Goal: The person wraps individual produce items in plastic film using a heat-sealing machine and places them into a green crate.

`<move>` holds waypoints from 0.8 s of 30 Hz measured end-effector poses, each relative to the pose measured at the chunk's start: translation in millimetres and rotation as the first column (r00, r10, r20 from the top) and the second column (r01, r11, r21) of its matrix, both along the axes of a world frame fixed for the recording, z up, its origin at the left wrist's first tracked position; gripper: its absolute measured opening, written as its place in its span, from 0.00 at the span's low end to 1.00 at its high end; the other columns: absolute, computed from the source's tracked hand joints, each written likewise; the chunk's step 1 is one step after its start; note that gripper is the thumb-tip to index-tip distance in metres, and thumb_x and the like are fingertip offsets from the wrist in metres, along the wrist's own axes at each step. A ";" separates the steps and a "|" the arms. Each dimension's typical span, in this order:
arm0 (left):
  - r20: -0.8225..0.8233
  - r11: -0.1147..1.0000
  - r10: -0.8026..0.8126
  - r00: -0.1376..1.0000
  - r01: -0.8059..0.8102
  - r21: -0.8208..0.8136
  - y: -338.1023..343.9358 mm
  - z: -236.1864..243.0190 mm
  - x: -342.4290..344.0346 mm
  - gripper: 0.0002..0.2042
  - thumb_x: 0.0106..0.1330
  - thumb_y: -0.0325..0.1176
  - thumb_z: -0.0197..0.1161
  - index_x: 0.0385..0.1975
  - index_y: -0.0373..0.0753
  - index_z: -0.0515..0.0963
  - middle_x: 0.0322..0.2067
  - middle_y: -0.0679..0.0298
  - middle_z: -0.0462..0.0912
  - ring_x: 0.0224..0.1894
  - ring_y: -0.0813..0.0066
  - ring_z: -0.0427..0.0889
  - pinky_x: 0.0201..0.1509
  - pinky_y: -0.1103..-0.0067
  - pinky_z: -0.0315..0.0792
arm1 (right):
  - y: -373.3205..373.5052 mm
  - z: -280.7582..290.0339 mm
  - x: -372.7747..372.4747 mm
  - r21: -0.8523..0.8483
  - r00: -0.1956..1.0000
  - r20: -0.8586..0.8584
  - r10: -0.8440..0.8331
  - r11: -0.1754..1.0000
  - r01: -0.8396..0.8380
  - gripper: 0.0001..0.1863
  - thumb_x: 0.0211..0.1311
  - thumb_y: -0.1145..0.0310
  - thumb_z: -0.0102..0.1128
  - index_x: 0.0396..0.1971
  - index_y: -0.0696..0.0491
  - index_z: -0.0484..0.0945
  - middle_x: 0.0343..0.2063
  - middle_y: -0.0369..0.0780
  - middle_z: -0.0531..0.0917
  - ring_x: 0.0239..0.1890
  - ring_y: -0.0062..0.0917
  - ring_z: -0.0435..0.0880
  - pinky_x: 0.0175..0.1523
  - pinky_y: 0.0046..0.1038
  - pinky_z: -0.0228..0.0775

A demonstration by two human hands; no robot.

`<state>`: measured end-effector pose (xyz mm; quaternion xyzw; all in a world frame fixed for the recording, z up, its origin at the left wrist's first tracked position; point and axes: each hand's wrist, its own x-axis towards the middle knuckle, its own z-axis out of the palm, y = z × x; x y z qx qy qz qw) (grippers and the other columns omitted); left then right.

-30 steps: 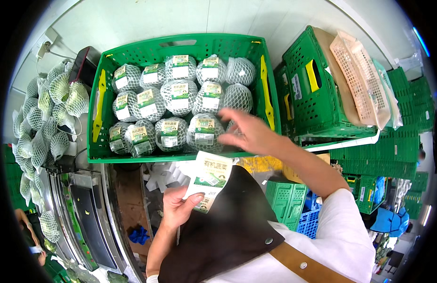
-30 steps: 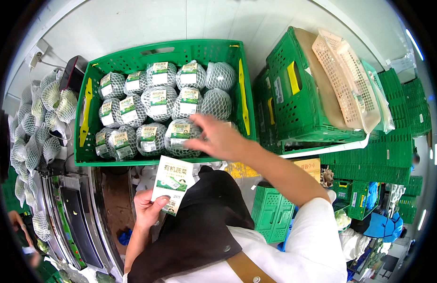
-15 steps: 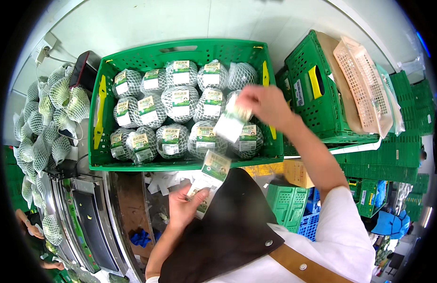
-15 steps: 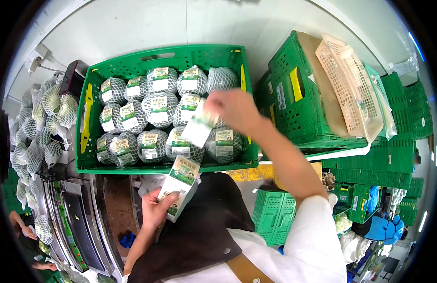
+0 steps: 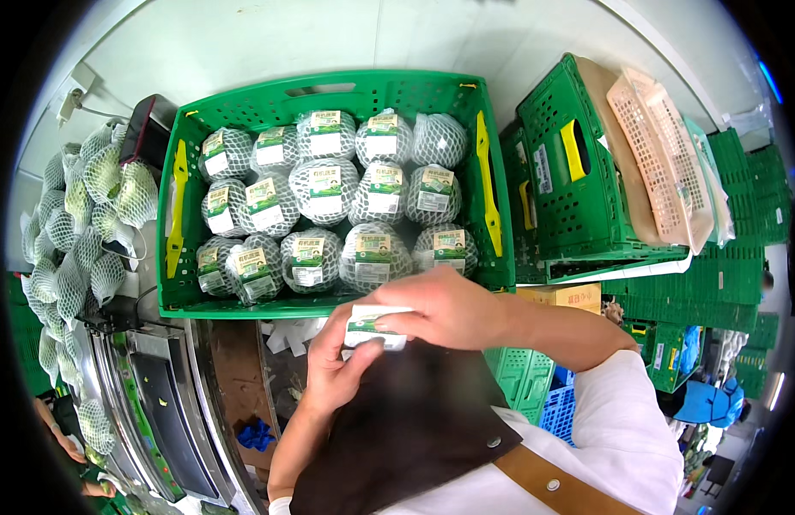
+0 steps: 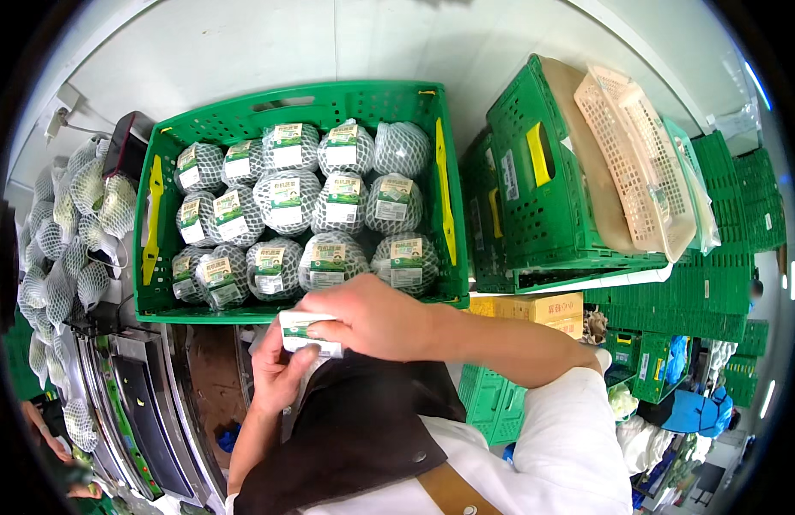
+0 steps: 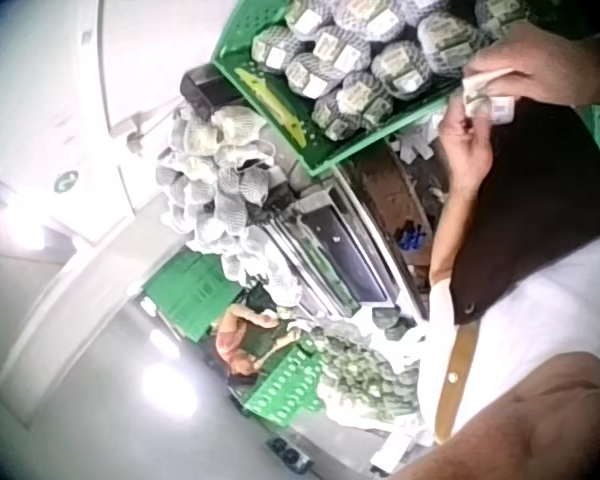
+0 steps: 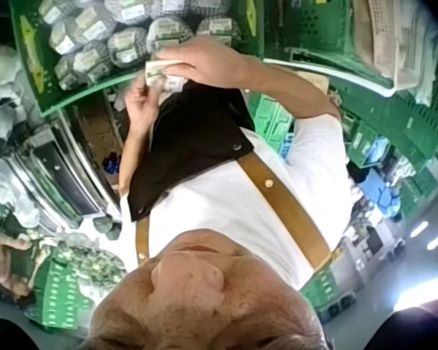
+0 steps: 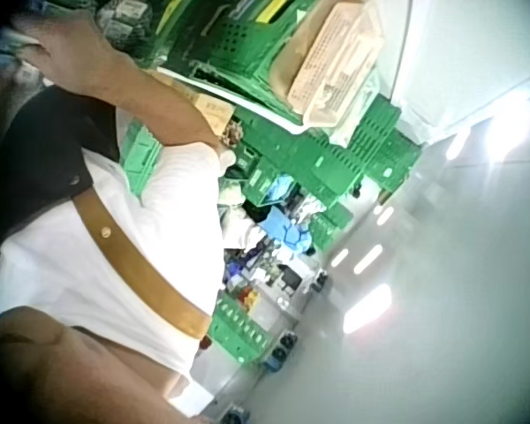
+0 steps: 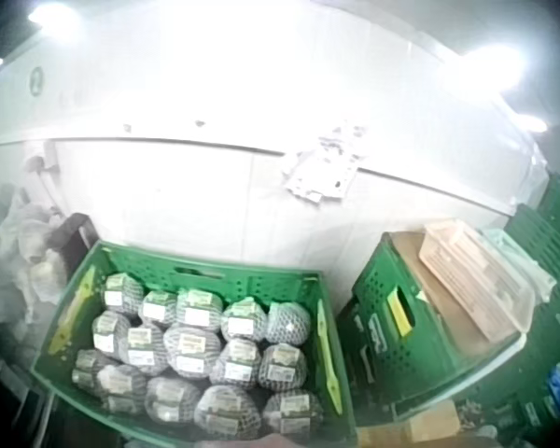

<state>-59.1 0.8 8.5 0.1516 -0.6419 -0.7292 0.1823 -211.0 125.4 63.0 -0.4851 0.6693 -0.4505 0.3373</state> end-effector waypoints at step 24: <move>0.155 0.942 0.288 0.945 -0.308 0.133 -24.4 -18.3 45.5 0.10 0.58 0.30 0.69 0.35 0.30 0.81 0.30 0.65 0.84 0.30 0.85 0.77 0.35 0.85 0.70 | -174.9 -115.0 -105.2 -0.067 0.754 -0.657 0.020 0.994 -0.084 0.27 0.63 0.59 0.53 0.58 0.58 0.65 0.59 0.46 0.68 0.60 0.39 0.68 0.62 0.35 0.63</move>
